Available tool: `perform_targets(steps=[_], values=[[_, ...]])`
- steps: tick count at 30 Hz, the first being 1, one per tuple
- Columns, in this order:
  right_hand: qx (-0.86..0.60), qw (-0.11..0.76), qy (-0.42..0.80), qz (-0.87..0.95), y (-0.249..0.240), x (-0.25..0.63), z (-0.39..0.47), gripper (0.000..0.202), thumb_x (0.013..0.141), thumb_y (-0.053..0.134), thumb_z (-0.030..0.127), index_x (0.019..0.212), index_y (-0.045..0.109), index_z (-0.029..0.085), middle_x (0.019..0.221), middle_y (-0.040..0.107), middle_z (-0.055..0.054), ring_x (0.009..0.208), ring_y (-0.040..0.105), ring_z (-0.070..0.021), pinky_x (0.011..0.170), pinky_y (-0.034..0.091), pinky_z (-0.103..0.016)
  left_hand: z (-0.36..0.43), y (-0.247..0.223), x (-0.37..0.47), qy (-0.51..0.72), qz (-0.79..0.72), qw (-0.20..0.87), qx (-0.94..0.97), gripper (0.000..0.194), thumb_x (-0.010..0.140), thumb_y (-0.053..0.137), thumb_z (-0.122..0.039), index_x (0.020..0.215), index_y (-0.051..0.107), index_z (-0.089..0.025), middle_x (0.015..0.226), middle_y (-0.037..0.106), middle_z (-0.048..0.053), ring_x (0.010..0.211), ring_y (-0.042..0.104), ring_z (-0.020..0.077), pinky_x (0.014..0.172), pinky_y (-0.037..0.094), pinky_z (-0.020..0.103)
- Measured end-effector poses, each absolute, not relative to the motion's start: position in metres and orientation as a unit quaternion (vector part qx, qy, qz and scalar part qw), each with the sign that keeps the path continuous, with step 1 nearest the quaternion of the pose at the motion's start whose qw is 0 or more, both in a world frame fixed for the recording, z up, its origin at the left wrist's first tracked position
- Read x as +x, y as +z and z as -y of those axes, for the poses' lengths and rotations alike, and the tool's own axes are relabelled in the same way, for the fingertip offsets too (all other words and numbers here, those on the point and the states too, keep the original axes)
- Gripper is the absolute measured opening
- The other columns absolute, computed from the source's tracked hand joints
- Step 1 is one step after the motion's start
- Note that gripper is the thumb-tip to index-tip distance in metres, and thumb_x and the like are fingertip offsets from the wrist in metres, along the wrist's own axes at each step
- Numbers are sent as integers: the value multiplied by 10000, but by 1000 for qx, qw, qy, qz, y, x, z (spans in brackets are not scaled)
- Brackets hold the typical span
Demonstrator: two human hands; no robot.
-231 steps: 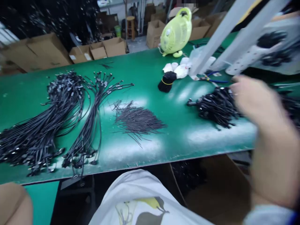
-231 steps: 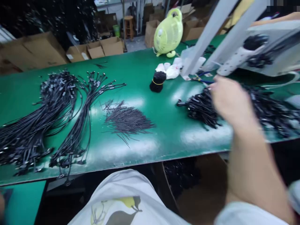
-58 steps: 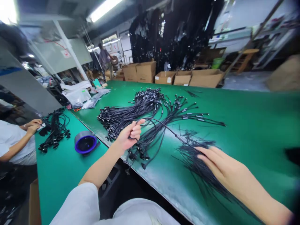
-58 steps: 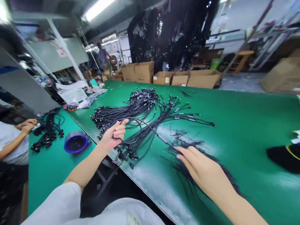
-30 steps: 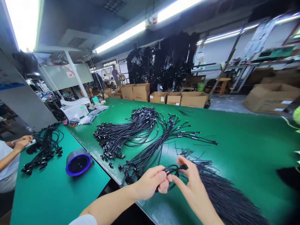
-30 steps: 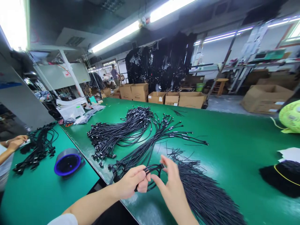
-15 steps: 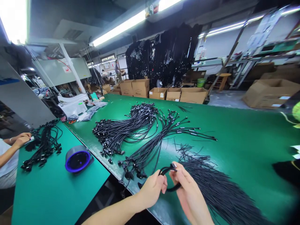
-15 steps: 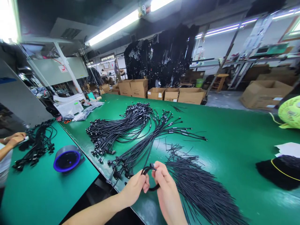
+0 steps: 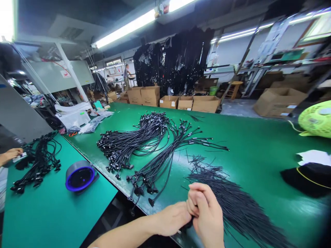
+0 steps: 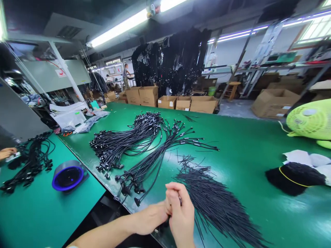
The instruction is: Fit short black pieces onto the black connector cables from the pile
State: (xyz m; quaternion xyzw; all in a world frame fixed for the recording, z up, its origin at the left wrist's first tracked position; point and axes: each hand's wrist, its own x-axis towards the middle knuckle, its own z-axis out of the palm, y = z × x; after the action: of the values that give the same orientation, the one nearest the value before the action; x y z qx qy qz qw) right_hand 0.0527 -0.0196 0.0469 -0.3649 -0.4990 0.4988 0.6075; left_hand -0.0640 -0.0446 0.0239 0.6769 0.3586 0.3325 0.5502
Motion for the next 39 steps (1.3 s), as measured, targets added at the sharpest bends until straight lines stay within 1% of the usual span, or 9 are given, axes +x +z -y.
perform_targets(steps=[5,10,13,17,21,25,30,35,39], values=[[-303,527,699,376,54,59,11,358,789,678,540,811,597,192,533,258,101,404,112,-15,351,125,-145,44,7,-55,334,-300,751,484,603,721,556,-763,778,472,-169,561,472,-40,417,462,98,468,401,255],[-284,521,730,337,55,63,2,300,807,687,462,776,577,185,518,272,104,390,121,-12,341,127,-136,46,10,-51,340,-352,816,308,505,650,739,-592,739,535,-138,509,429,-58,432,428,82,478,404,239],[-250,518,753,321,56,72,-5,248,805,686,409,813,581,184,519,310,105,374,151,-16,324,152,-138,45,24,-52,314,-333,858,232,441,752,685,-547,741,539,-131,508,315,-86,426,337,54,449,328,200],[-250,521,765,285,55,87,-15,274,769,709,342,941,555,194,564,327,117,379,179,-17,324,193,-135,38,32,-47,310,-318,870,212,348,788,708,-424,827,588,-100,561,329,-74,472,346,46,481,319,184],[-336,615,640,316,41,89,-18,313,833,642,472,970,495,232,571,319,125,347,177,-20,306,141,-150,34,25,-35,311,-338,863,208,368,721,778,-386,840,590,-93,604,371,-64,488,307,28,477,288,167],[-446,667,383,458,6,90,-19,244,927,514,474,968,524,234,526,421,100,354,414,-60,368,310,-191,30,12,-28,296,-398,812,307,430,716,752,-492,801,577,-108,554,342,-83,461,252,30,453,250,176],[-480,587,225,611,-19,100,-5,266,983,409,371,917,604,203,758,651,-16,502,565,-94,533,460,-245,37,-3,-27,229,-425,778,402,458,773,663,-560,847,583,-116,562,372,-75,480,290,49,472,277,197],[-493,529,208,659,-18,137,23,265,993,411,294,906,643,198,802,668,-24,711,631,-126,693,499,-247,56,-16,-31,182,-413,800,396,451,794,623,-580,834,558,-135,539,329,-89,468,265,53,473,274,209],[-659,393,65,638,-38,204,28,237,959,479,293,943,691,188,973,646,-91,873,600,-196,776,475,-319,55,-18,-35,243,-444,784,359,418,788,647,-547,802,542,-143,543,307,-92,471,231,47,468,238,203]])
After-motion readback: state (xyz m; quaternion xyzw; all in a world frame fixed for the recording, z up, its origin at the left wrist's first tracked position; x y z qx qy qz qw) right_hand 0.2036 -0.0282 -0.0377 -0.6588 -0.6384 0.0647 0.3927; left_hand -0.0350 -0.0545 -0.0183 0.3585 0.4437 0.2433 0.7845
